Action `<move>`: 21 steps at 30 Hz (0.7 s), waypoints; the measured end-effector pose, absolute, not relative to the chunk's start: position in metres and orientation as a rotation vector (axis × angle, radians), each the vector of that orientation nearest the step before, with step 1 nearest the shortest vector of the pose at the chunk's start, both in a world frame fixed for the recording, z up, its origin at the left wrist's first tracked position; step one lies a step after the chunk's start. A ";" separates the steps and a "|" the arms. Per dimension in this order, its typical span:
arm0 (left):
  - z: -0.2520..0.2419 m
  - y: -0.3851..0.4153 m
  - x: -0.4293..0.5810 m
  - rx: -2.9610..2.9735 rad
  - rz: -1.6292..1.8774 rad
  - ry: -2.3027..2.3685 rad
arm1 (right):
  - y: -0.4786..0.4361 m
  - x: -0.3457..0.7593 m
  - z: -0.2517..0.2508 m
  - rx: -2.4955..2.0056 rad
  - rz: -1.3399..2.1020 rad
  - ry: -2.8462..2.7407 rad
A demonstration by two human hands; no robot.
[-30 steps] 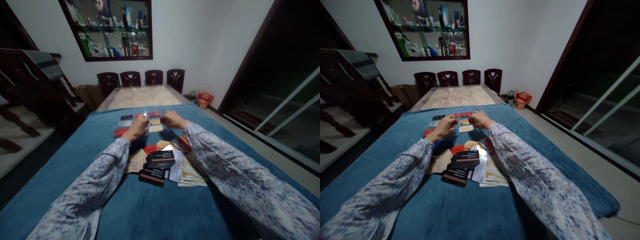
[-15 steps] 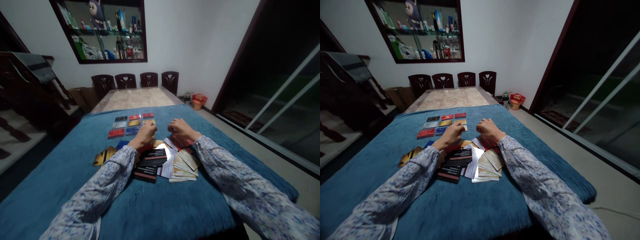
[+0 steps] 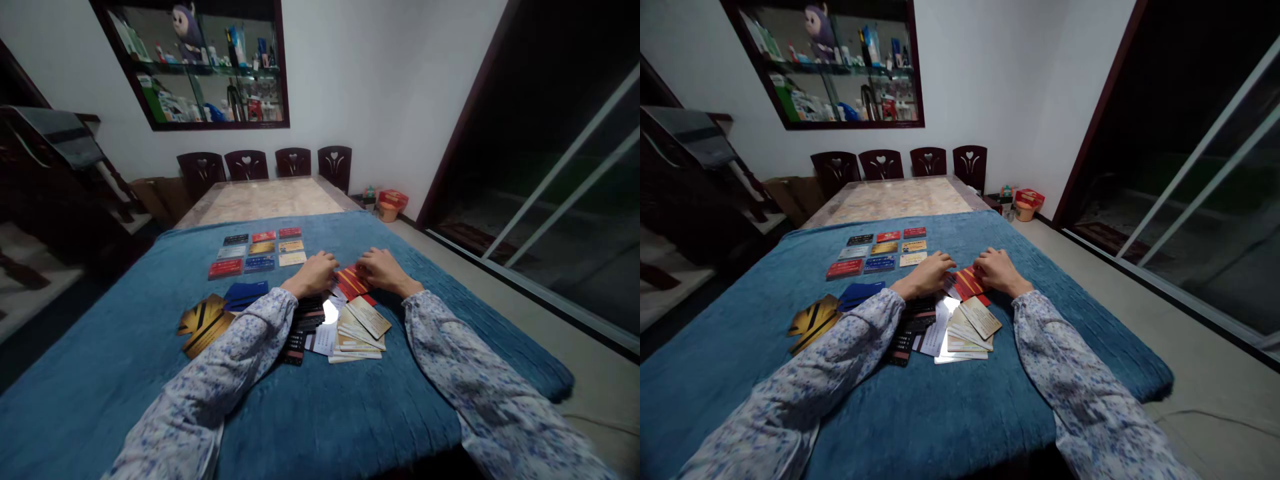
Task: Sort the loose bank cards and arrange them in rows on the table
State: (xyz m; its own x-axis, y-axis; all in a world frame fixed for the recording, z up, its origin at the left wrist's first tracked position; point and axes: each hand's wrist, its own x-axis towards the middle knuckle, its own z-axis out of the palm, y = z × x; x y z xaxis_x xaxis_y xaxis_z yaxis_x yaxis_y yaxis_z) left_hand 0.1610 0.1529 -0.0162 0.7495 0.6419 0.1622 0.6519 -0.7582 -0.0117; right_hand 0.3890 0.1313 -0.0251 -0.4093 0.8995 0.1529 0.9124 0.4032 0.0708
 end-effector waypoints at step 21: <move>-0.029 0.157 0.191 -3.043 -0.026 -1.032 | 0.128 0.406 -0.046 -1.526 -0.139 -2.534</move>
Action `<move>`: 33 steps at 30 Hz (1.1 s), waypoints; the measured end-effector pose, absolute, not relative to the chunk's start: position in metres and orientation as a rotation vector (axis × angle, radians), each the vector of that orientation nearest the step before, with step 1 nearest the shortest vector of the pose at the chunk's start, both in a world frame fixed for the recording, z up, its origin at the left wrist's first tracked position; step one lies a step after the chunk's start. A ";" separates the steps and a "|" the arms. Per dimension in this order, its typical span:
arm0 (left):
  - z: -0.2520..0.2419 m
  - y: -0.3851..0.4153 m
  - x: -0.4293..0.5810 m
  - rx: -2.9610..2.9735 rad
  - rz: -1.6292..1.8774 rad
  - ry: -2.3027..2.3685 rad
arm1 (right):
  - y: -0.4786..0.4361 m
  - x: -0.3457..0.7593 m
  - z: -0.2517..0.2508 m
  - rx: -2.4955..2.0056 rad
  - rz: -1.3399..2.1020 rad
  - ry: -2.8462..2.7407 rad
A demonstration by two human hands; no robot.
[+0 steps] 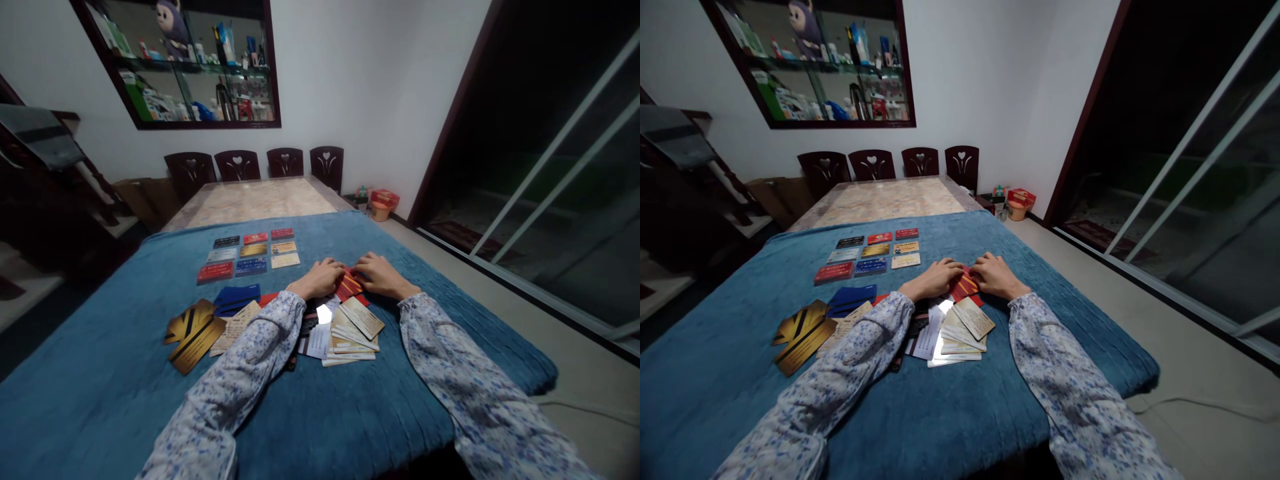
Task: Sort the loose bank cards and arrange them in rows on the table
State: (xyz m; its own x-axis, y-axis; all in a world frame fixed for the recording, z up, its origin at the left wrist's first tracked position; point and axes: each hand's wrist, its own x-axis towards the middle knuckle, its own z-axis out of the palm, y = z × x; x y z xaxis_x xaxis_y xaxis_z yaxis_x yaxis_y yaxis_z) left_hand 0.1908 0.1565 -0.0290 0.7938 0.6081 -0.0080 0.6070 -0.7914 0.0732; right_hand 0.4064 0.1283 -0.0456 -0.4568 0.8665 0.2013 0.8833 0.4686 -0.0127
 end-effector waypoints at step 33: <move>-0.016 0.162 0.173 2.968 0.050 0.918 | 0.124 0.405 -0.043 -1.152 0.043 -2.491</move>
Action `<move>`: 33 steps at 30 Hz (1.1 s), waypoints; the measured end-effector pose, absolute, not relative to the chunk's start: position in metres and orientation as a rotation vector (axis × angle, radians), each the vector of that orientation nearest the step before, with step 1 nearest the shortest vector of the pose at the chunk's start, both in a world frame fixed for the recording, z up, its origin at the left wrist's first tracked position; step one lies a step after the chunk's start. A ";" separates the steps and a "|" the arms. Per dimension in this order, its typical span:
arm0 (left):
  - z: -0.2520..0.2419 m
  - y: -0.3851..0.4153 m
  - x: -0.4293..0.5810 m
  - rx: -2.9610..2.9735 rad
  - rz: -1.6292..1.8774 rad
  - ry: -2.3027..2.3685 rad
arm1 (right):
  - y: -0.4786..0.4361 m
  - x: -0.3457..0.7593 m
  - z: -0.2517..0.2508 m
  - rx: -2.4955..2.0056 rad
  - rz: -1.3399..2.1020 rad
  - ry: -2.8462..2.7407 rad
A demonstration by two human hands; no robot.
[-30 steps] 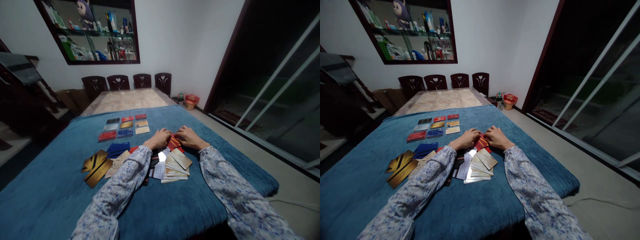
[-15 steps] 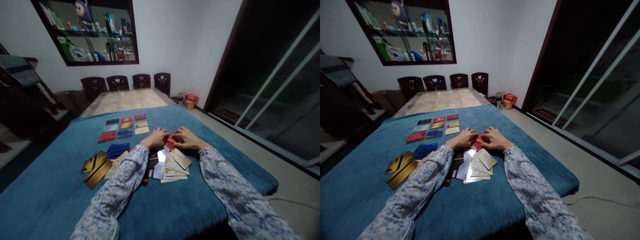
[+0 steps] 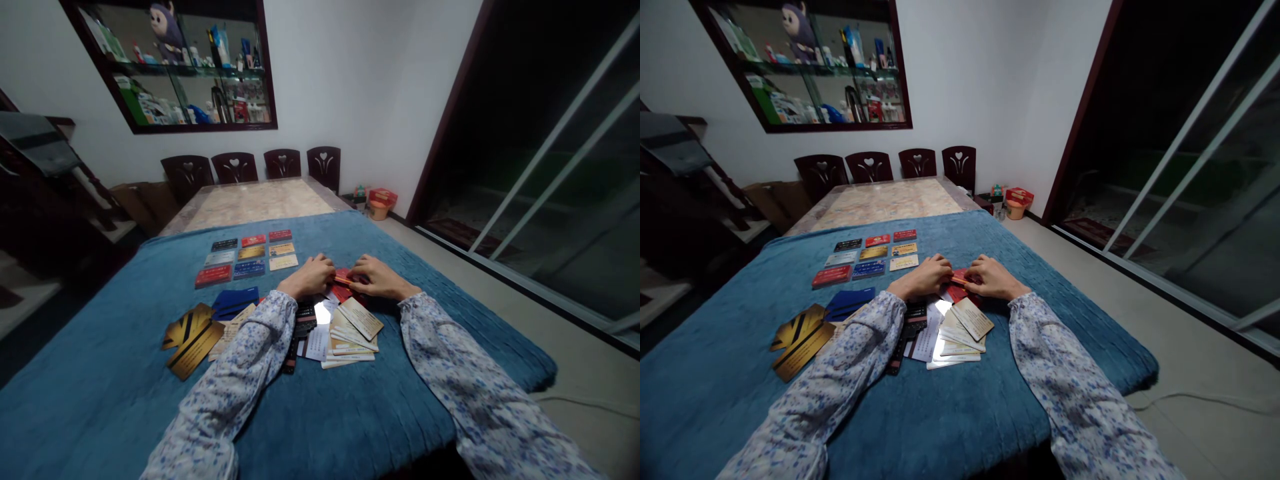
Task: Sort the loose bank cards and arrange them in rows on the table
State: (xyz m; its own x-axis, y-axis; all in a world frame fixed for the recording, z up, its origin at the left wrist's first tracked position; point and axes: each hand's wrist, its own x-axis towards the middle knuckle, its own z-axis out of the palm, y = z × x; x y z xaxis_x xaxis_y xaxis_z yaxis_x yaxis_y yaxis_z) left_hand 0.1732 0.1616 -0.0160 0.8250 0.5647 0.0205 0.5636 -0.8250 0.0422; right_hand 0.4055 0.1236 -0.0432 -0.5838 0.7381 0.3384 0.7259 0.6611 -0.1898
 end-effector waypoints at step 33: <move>-0.027 0.178 0.163 2.783 0.575 1.100 | 0.134 0.394 -0.064 -1.434 -0.084 -2.064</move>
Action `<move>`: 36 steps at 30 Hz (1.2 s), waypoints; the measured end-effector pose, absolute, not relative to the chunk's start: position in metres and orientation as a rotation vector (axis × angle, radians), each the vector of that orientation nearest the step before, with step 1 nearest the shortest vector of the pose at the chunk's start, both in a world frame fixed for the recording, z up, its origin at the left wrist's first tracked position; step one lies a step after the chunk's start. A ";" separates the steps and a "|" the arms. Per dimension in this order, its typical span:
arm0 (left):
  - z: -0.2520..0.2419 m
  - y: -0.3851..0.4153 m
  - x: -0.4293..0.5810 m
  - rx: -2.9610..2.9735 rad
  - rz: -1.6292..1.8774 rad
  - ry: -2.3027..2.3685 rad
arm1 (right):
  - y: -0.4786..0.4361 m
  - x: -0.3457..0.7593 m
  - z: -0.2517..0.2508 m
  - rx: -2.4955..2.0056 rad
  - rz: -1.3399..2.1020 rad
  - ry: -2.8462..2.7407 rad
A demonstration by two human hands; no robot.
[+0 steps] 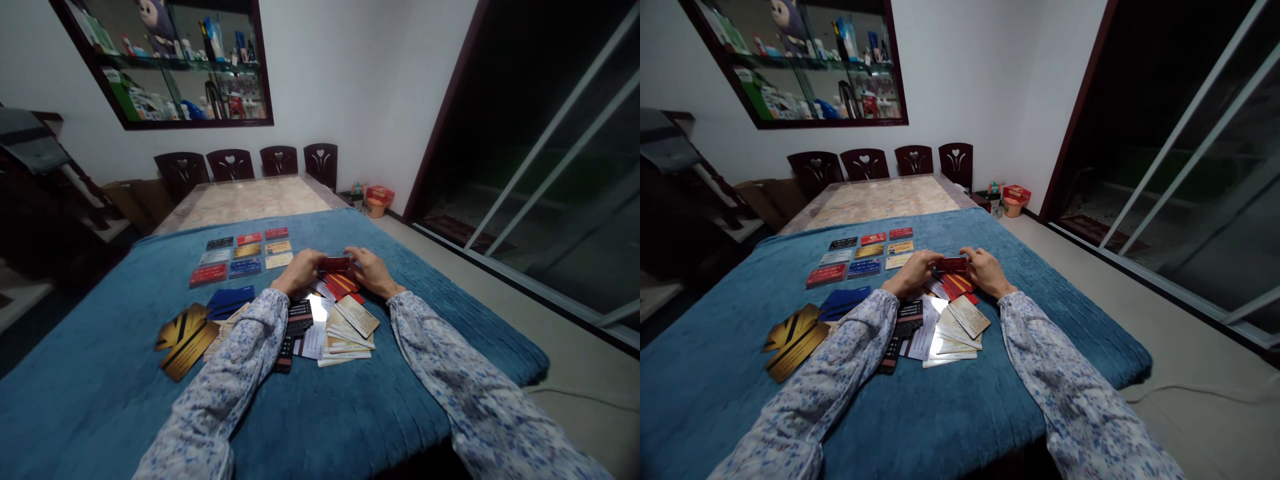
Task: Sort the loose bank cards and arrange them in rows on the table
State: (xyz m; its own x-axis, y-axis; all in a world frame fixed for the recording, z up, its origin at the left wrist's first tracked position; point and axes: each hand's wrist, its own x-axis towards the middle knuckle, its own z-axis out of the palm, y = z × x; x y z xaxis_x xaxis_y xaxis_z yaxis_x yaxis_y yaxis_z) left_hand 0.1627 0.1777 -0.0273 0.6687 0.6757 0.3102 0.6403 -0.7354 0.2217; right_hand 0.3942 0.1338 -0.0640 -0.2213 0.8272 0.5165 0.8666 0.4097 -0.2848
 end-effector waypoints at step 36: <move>-0.030 0.172 0.168 2.595 0.691 1.315 | 0.141 0.394 -0.075 -1.193 -0.497 -2.103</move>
